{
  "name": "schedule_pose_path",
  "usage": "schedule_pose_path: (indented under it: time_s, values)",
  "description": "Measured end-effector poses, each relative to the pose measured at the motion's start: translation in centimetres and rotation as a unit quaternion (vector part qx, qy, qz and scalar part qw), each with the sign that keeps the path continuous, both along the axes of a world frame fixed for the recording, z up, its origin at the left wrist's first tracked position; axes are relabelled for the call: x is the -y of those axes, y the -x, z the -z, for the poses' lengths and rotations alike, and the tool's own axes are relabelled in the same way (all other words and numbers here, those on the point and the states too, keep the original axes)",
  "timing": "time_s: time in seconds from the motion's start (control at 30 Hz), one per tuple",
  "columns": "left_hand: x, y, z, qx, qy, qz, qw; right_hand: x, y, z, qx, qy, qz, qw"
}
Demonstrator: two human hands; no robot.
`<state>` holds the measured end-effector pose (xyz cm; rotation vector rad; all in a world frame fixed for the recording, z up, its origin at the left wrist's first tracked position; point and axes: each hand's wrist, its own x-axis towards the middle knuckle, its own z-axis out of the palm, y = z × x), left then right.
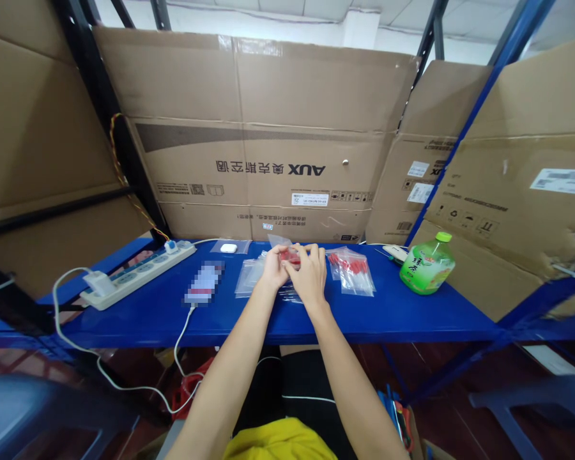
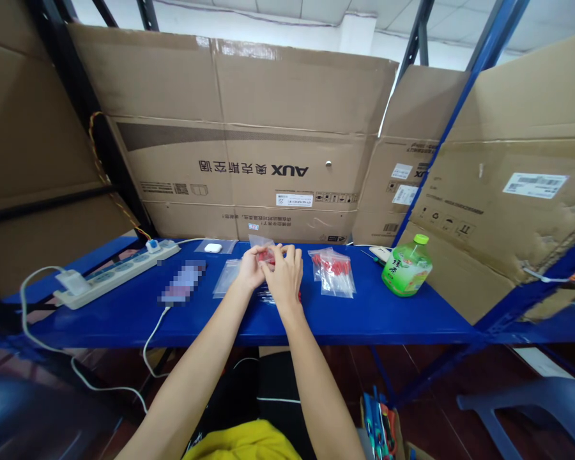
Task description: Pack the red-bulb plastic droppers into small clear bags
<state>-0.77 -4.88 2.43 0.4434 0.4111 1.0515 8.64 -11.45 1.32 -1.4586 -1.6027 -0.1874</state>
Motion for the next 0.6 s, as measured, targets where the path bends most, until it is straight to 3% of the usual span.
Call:
schedule_pose_path:
  time_s: [0.33,0.6]
  values:
    - [-0.9,-0.2,1.2,-0.016,-0.056,-0.008,0.998,-1.4,-0.9,0.1,-0.009,0.064,-0.093,0.994]
    - [-0.9,-0.1,1.2,0.002,-0.014,0.025,1.0,-1.6,-2.9,0.6,-0.001,0.034,-0.137,0.99]
